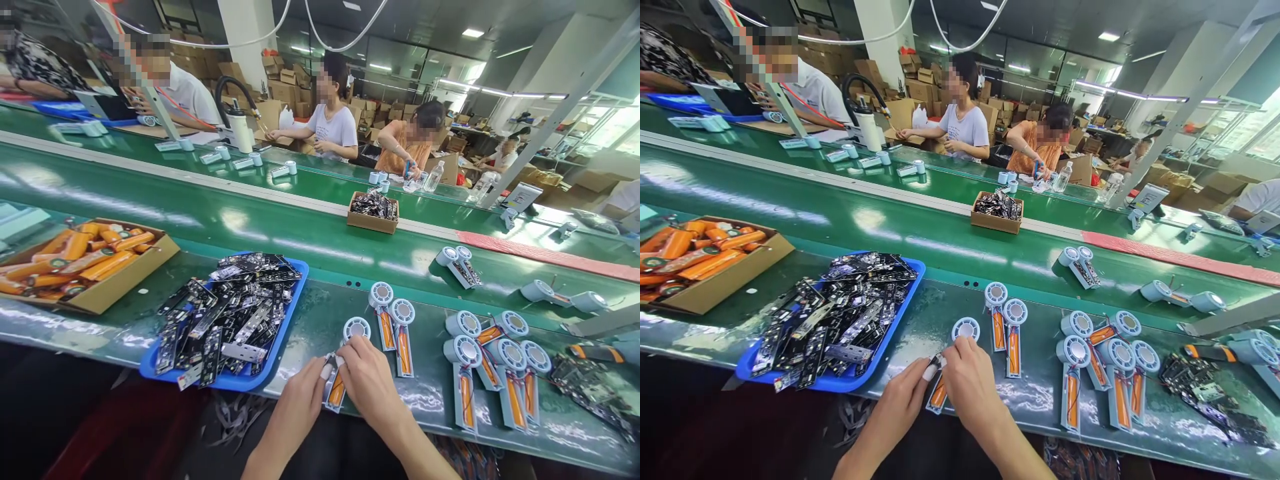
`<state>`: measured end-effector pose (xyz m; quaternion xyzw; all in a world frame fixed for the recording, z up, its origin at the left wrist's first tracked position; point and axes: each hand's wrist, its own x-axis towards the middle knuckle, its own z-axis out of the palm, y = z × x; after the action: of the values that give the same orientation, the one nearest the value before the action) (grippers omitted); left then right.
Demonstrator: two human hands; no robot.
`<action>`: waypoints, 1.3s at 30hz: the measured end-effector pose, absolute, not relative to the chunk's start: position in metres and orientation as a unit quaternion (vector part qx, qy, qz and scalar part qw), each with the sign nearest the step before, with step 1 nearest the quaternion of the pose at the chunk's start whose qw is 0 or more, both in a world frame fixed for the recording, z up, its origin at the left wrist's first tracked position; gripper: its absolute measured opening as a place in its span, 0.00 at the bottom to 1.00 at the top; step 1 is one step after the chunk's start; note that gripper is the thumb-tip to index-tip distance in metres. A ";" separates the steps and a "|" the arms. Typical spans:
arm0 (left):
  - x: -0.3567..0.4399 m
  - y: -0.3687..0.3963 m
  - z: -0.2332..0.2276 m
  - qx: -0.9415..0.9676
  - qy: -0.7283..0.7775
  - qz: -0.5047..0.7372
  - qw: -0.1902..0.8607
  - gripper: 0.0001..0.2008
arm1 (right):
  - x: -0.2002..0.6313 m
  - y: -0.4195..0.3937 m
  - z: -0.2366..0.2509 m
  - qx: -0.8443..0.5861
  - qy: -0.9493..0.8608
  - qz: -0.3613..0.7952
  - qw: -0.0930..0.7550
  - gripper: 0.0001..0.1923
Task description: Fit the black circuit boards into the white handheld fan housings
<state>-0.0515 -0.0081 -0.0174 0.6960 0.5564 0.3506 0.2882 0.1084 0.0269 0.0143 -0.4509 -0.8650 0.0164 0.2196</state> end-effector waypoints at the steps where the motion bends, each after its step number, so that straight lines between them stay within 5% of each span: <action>1: -0.053 -0.006 -0.016 0.698 0.550 0.350 0.296 0.14 | 0.112 0.028 0.015 -0.444 -0.867 0.030 0.223 0.10; 13: -0.059 0.006 -0.007 0.710 0.500 0.321 0.379 0.16 | 0.128 0.036 0.026 -0.386 -0.873 0.159 0.251 0.13; 22: -0.052 -0.002 -0.005 0.633 0.581 0.323 0.397 0.18 | 0.151 0.020 0.030 -0.487 -0.702 0.302 0.422 0.16; 28: -0.047 -0.007 -0.014 0.572 0.613 0.352 0.417 0.19 | 0.147 0.017 0.027 -0.517 -0.706 0.318 0.365 0.08; 39: -0.036 -0.017 -0.012 0.511 0.605 0.416 0.447 0.18 | 0.120 0.030 0.036 -0.472 -0.743 0.328 0.343 0.09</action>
<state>-0.0365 -0.0175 -0.0116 0.5113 0.6050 0.4157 0.4469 0.1205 0.0302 0.0362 -0.4724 -0.7426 0.3281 0.3431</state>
